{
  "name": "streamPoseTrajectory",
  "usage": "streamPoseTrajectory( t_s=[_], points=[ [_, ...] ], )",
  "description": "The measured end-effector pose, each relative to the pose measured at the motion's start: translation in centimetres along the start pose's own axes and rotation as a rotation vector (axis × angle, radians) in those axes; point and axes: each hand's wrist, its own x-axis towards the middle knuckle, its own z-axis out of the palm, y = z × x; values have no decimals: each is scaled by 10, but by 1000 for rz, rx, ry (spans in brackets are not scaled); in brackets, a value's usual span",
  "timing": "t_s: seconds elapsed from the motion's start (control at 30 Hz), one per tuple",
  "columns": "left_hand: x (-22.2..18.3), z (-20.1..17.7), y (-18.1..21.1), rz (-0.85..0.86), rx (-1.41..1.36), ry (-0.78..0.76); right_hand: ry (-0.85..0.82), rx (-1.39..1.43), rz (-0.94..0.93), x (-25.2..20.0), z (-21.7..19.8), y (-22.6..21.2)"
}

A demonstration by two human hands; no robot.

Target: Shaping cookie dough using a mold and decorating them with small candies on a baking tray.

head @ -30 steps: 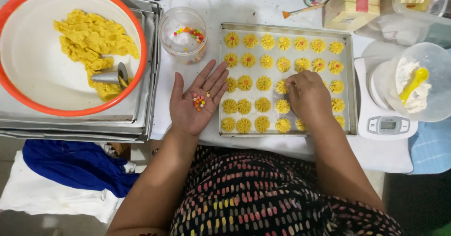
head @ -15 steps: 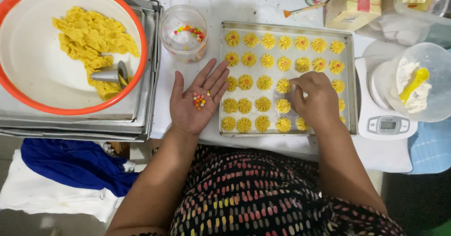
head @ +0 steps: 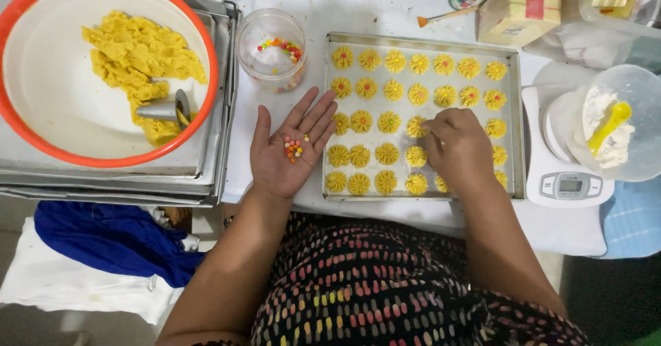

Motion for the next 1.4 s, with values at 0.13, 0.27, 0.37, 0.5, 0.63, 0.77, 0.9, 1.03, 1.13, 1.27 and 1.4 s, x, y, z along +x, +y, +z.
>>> streamPoseTrajectory(
  t_s=[0.13,0.27,0.37,0.5,0.63,0.77,0.9,1.03,1.13,1.27,1.4],
  points=[
    [-2,2,-1,-6,-8,11,-45,-10,2,5,-6,-6],
    [-1,-3,-4,-24,-75,-24,28,141,30,19,-17,-22],
    [5,5,-11,-31,-109,-65,71,337,54,37,-19,-49],
    [16,2,-20,-45,-83,-105,27,406,-54,60,-10,-94],
    [19,-7,-20,-44,-141,-195,-79,469,-185,76,1,-128],
    [18,-9,-22,-31,-163,-191,-121,412,-288,83,17,-134],
    [16,0,-20,-32,-102,-177,-32,259,-416,82,33,-130],
    [17,-3,-20,-42,-59,-137,9,176,-480,85,18,-137],
    [19,-4,-20,-49,-47,-126,33,170,-488,81,21,-136],
    [21,-13,-19,-64,-36,-127,-2,359,-288,79,-1,-122],
    [19,-2,-19,-59,-29,-71,60,279,-86,49,-2,-34]
  ],
)
